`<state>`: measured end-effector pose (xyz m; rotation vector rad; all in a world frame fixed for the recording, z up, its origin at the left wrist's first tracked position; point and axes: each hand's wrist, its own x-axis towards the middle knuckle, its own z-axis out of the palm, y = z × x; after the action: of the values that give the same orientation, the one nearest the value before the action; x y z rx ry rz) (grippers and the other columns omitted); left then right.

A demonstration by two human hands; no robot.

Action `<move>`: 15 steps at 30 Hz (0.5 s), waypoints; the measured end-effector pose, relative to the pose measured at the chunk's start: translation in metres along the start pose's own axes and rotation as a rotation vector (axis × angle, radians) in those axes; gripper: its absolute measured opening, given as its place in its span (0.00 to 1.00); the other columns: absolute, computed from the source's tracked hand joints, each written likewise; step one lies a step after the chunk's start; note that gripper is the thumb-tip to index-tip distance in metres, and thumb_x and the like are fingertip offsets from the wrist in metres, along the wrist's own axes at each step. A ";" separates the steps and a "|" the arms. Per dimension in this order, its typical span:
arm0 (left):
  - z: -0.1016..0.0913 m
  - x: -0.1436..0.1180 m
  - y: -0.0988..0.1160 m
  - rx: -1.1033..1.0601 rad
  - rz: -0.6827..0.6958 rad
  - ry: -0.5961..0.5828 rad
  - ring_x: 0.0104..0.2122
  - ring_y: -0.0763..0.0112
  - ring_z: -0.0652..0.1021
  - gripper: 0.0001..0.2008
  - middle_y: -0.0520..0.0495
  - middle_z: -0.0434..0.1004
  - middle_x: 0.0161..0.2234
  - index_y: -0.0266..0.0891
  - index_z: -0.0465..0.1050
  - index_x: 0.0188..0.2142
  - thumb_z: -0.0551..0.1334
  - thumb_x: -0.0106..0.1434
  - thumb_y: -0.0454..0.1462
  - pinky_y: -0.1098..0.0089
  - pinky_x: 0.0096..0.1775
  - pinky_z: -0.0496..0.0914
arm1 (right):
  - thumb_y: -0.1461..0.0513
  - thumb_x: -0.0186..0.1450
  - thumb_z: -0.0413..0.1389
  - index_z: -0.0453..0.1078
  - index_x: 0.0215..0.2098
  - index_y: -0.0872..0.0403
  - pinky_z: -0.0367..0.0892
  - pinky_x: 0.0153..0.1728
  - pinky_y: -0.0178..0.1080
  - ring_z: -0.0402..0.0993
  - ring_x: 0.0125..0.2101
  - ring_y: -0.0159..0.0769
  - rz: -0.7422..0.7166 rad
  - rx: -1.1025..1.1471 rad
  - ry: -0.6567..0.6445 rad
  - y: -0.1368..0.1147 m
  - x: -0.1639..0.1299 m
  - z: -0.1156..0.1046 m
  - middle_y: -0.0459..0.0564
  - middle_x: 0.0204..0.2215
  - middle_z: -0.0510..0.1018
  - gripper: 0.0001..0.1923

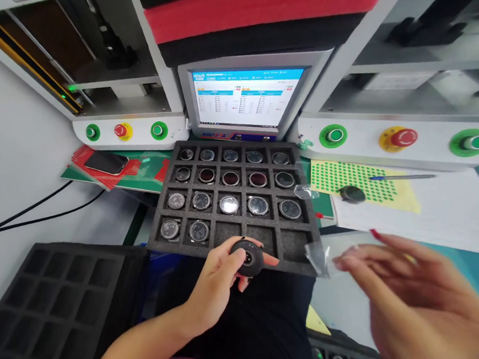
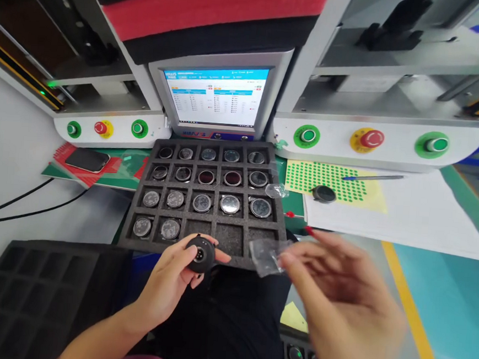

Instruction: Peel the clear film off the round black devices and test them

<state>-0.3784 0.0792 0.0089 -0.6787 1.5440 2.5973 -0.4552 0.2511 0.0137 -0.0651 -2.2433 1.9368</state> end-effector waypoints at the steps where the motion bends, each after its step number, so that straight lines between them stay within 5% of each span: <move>1: 0.001 0.000 -0.001 -0.024 0.001 -0.023 0.25 0.76 0.70 0.15 0.38 0.82 0.38 0.34 0.74 0.42 0.60 0.65 0.44 0.76 0.26 0.62 | 0.57 0.51 0.69 0.73 0.41 0.49 0.73 0.26 0.39 0.75 0.25 0.37 0.035 0.068 -0.052 0.000 -0.009 0.001 0.45 0.27 0.77 0.20; 5: 0.006 -0.002 -0.003 0.039 0.061 -0.097 0.27 0.73 0.72 0.16 0.39 0.80 0.38 0.33 0.75 0.40 0.61 0.64 0.46 0.73 0.30 0.67 | 0.60 0.54 0.68 0.71 0.39 0.50 0.72 0.24 0.31 0.74 0.22 0.30 0.158 0.315 -0.211 0.004 -0.034 0.013 0.42 0.23 0.76 0.16; 10: 0.007 -0.010 -0.006 0.170 0.146 -0.073 0.22 0.76 0.67 0.20 0.45 0.77 0.29 0.35 0.75 0.43 0.54 0.69 0.48 0.73 0.27 0.64 | 0.64 0.57 0.66 0.69 0.39 0.52 0.74 0.33 0.30 0.75 0.24 0.27 0.246 0.448 -0.238 0.005 -0.052 0.034 0.40 0.22 0.76 0.15; 15: 0.005 -0.015 -0.011 0.133 0.249 -0.054 0.26 0.71 0.69 0.25 0.45 0.76 0.30 0.35 0.73 0.47 0.48 0.70 0.52 0.70 0.30 0.67 | 0.65 0.59 0.64 0.67 0.42 0.51 0.74 0.30 0.29 0.75 0.22 0.26 0.273 0.529 -0.233 0.002 -0.060 0.046 0.39 0.22 0.77 0.15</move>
<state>-0.3639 0.0918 0.0074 -0.4264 1.8731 2.6206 -0.4036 0.1973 -0.0014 -0.0818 -1.8384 2.7508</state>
